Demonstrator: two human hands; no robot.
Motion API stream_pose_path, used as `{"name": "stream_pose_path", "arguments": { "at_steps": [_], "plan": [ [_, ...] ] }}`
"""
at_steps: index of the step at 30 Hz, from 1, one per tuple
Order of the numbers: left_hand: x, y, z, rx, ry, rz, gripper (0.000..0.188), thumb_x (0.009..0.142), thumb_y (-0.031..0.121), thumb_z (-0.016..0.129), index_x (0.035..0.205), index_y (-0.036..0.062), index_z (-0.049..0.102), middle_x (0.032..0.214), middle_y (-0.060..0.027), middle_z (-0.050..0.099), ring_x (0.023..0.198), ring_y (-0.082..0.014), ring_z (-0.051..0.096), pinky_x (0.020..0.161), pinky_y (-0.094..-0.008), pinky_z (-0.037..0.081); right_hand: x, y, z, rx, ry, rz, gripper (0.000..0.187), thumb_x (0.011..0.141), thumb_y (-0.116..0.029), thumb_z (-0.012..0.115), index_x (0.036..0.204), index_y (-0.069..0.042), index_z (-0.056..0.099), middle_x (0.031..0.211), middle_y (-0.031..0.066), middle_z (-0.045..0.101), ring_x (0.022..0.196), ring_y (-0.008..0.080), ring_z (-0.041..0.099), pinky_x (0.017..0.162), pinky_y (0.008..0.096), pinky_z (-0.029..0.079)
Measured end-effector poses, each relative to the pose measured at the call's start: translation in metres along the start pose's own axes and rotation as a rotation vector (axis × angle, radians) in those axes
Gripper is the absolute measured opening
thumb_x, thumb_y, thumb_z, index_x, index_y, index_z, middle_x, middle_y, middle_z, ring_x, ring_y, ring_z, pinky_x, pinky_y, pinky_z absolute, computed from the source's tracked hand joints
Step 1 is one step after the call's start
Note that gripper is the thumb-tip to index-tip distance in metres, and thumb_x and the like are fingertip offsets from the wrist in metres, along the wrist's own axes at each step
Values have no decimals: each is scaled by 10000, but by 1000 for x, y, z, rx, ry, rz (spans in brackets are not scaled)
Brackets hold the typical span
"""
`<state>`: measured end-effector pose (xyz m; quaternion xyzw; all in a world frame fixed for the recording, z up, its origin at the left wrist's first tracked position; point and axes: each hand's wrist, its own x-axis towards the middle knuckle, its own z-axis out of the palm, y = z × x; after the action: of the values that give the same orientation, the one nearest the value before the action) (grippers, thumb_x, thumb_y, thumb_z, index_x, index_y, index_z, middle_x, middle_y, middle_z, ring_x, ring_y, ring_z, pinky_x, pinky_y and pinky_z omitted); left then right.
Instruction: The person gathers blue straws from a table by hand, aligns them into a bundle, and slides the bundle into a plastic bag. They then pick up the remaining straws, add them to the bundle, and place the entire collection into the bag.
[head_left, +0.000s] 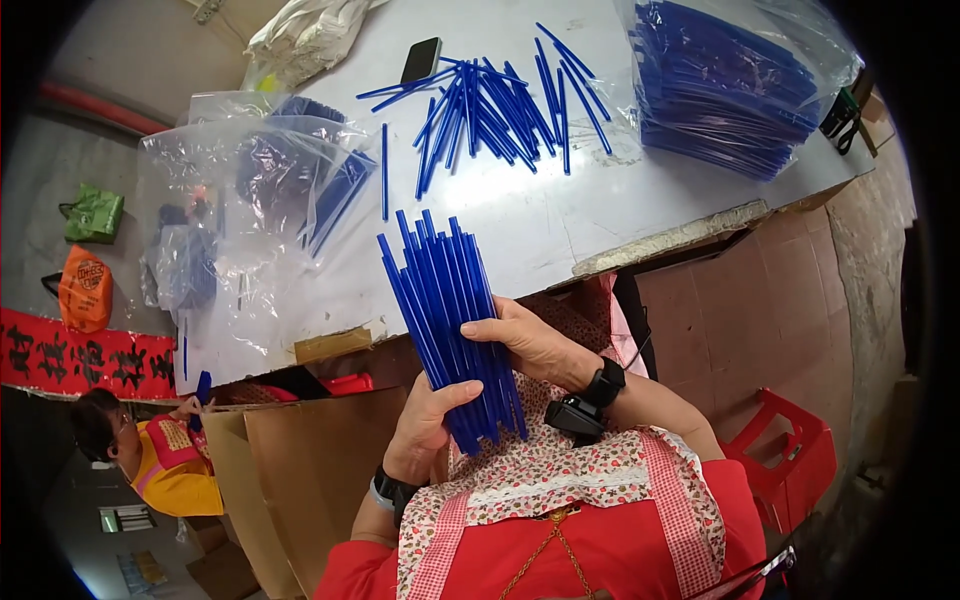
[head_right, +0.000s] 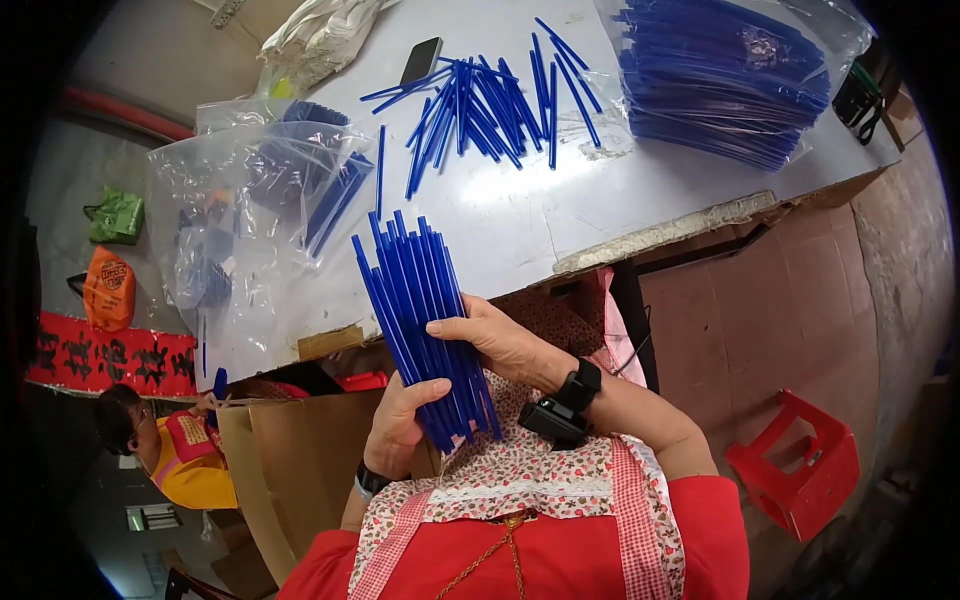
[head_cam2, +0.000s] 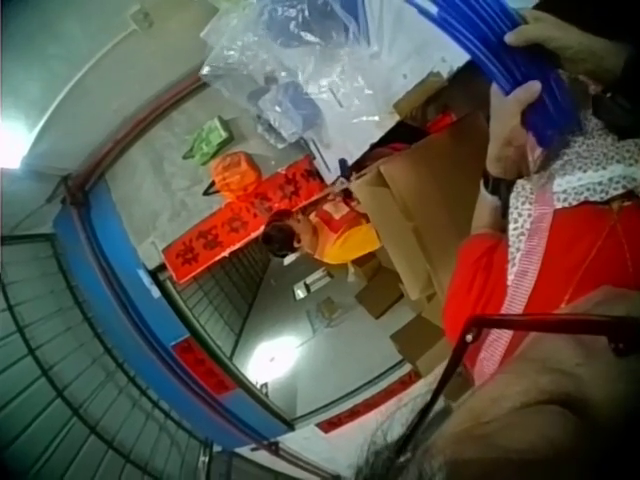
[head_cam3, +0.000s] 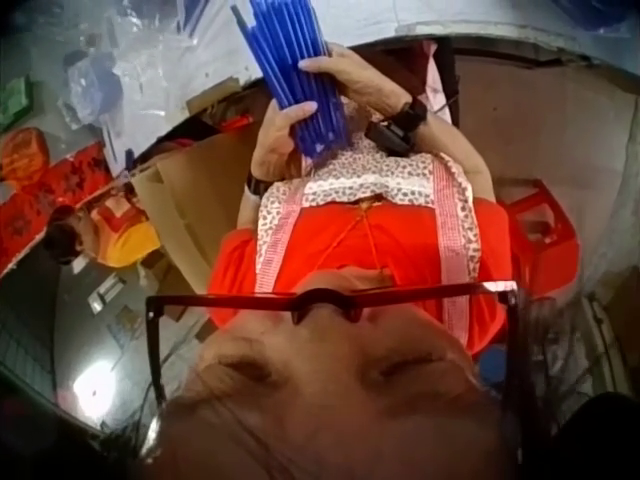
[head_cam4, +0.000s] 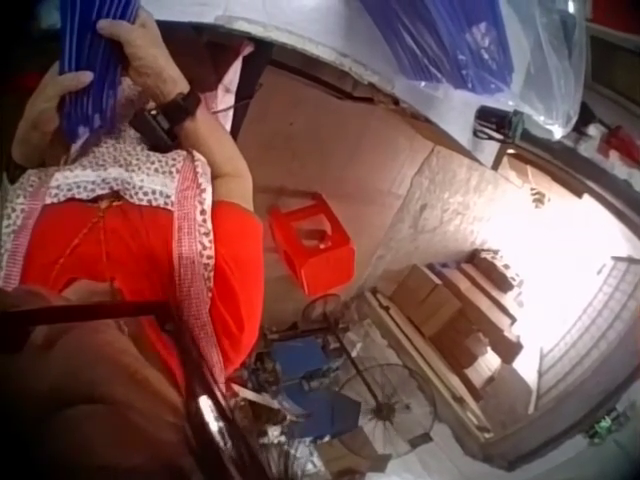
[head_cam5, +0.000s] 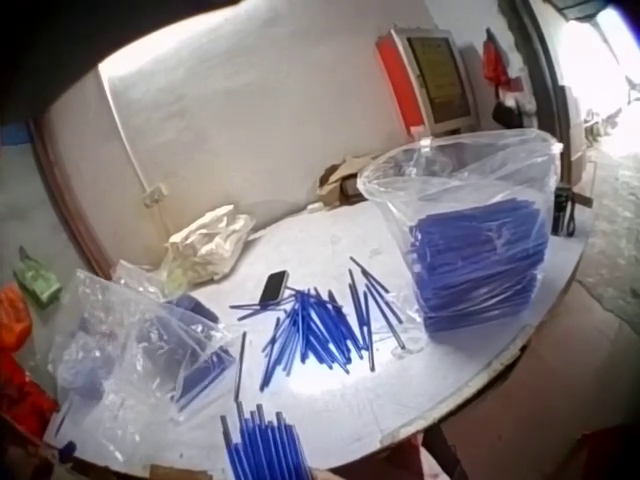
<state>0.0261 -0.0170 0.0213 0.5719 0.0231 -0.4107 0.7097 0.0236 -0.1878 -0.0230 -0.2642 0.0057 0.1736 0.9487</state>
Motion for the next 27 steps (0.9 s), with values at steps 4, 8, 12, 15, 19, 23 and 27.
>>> {"name": "stream_pose_path", "arguments": {
  "at_steps": [4,8,12,15,19,23,27],
  "plan": [
    [0,-3,-6,-11,5,3,509,780,112,665,1233,-35,487,1050,-152,637,907,-242,657,774,-357,561,1,1,0,29,31,-1,477,853,-145,670,1268,-23,470,1159,74,597,1019,157,594,930,328,478],
    [-1,1,-6,-45,33,42,463,798,88,653,1225,-24,515,1081,-116,636,939,-197,640,820,-329,533,2,3,-7,97,17,-9,479,842,-146,688,1260,-34,482,1167,67,601,1035,156,596,937,331,479],
    [-2,0,-11,-34,47,75,446,807,74,642,1227,-18,525,1096,-100,636,948,-179,634,841,-318,518,2,4,-9,114,22,-12,467,844,-150,689,1254,-41,493,1169,67,606,1054,158,594,943,335,481],
    [-2,1,-12,-23,47,80,458,804,68,634,1239,-15,517,1107,-107,635,952,-190,637,852,-323,515,2,4,-8,112,20,-18,460,852,-145,680,1257,-41,490,1171,70,605,1056,159,594,943,337,482],
    [-3,3,-10,-30,55,83,468,800,59,624,1249,-14,511,1115,-120,637,960,-205,643,865,-329,512,1,4,-8,129,8,-24,453,861,-143,670,1262,-41,486,1176,75,602,1052,163,596,943,342,486],
    [-5,6,-4,-50,64,105,437,812,55,619,1231,-22,522,1091,-121,645,952,-197,643,855,-321,514,-1,4,-9,141,19,-19,453,864,-145,666,1265,-39,483,1182,80,597,1054,169,597,943,351,489],
    [-6,7,-2,-61,39,95,434,812,54,616,1229,-23,524,1091,-126,646,952,-201,645,858,-321,513,0,7,-13,177,25,-13,450,868,-142,659,1268,-37,482,1185,84,594,1064,180,594,945,361,490]
  ]
}}
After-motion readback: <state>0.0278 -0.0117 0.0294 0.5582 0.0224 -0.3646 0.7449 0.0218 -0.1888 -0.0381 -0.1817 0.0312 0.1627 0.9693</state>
